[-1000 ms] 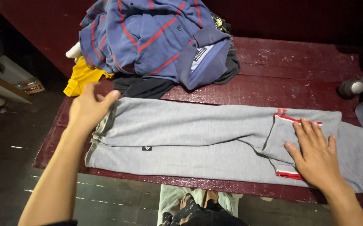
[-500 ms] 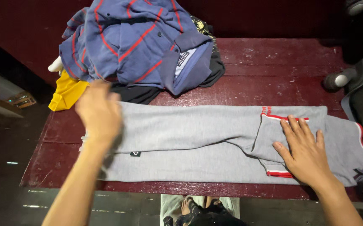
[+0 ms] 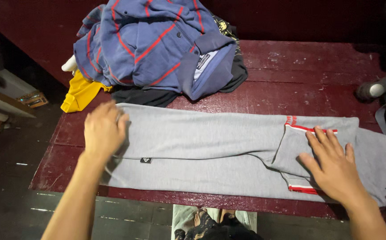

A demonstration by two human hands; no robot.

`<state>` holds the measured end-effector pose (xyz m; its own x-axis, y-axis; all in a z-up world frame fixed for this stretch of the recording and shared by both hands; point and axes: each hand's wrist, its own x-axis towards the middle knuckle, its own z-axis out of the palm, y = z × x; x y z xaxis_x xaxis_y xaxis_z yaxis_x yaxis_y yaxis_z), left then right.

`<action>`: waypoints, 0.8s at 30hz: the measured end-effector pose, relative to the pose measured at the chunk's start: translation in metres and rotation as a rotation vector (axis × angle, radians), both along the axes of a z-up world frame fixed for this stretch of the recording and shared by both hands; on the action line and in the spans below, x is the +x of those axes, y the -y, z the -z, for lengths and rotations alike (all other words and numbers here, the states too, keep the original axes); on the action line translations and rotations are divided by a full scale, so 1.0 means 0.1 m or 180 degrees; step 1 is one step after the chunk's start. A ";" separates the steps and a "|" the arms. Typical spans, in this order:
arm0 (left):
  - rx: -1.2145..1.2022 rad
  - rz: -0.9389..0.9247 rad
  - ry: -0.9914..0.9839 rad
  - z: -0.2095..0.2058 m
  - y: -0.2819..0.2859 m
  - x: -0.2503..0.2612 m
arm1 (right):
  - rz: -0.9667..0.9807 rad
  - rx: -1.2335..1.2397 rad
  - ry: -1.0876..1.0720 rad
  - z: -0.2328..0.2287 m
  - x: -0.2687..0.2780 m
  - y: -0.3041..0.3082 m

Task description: The person folds a gray polo shirt on a dark red surface and places it into an open suitcase.

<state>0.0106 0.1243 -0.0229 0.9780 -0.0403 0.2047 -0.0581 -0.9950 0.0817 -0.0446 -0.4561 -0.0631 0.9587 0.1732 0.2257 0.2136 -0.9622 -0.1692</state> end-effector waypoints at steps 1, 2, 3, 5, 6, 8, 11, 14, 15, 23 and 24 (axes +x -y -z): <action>-0.0437 0.0073 0.0556 -0.03 -0.02 0.07 | 0.0002 -0.0005 -0.0002 -0.01 0.00 0.00; -0.0439 0.0074 0.0559 -0.07 -0.01 0.17 | 0.0035 0.0035 0.0099 -0.01 0.02 -0.02; -0.0627 0.0497 0.0345 -0.11 0.00 0.28 | 0.0069 0.0075 0.0200 -0.01 0.02 -0.04; -0.0815 0.0920 0.0169 -0.23 0.05 0.48 | 0.0064 -0.0072 0.0214 0.02 0.04 -0.13; -0.0367 0.0881 -0.0173 -0.29 0.10 0.55 | 0.0063 -0.0212 0.0199 0.03 0.05 -0.16; 0.0082 0.0833 -0.0516 -0.41 0.11 0.66 | 0.0051 -0.0179 0.0196 0.02 0.06 -0.16; 0.0321 0.0971 -0.0643 -0.55 0.07 0.73 | 0.0048 -0.0121 0.0215 0.03 0.05 -0.15; 0.0171 0.1483 -0.0368 -0.53 0.13 0.72 | 0.0076 -0.0080 0.0247 0.02 0.05 -0.16; 0.0162 0.1494 -0.0580 -0.47 0.20 0.69 | 0.0083 -0.0065 0.0223 0.02 0.05 -0.17; 0.0784 0.1152 -0.0893 -0.43 0.25 0.76 | 0.0084 -0.0071 0.0189 0.04 0.04 -0.15; 0.0446 0.0904 -0.1239 -0.48 0.20 0.80 | 0.0085 -0.0074 0.0187 0.05 0.07 -0.14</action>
<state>0.0908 0.1048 0.0249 0.9271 -0.3171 -0.1996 -0.3202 -0.9472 0.0179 -0.0380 -0.4417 -0.0679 0.9483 0.1536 0.2778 0.1968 -0.9712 -0.1346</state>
